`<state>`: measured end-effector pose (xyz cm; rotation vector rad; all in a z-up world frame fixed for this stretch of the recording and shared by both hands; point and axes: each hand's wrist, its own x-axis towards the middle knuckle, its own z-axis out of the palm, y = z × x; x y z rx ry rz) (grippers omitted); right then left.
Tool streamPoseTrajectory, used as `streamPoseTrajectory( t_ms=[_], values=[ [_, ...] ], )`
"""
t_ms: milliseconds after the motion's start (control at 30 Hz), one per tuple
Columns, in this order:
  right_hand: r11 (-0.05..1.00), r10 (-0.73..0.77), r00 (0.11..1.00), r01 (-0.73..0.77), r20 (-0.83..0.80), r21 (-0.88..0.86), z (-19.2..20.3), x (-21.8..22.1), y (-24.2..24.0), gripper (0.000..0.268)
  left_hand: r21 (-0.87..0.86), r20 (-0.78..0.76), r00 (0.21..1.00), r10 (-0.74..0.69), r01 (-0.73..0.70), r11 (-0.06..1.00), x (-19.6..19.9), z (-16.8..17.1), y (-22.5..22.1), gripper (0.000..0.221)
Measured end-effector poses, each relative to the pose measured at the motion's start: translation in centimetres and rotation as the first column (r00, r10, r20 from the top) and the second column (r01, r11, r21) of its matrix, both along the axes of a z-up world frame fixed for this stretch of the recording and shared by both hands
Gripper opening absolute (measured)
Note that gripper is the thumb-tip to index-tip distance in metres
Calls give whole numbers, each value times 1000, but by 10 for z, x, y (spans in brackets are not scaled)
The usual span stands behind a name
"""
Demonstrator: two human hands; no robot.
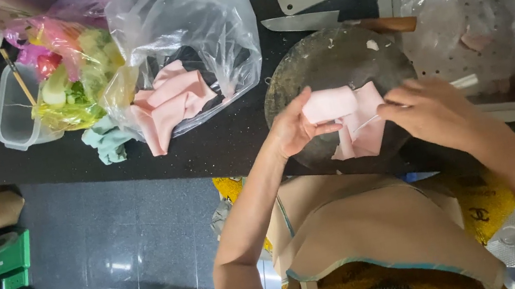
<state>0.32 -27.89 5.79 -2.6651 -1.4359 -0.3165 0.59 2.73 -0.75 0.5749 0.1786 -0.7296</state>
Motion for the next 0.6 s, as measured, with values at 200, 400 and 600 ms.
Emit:
streamPoseTrajectory(
  t_ms=[200,400,600],
  values=[
    [974,17,988,-52,156,219,57,6,25,24,260,157,982,101,-140,955,-7,14,-32,26],
    [998,49,999,-48,9,-42,17,9,33,27,413,104,994,42,-81,907,-9,29,-15,41],
    [911,-146,943,247,-300,331,-7,-30,-38,11,995,93,669,-737,-98,37,-20,33,20,67]
  ],
)
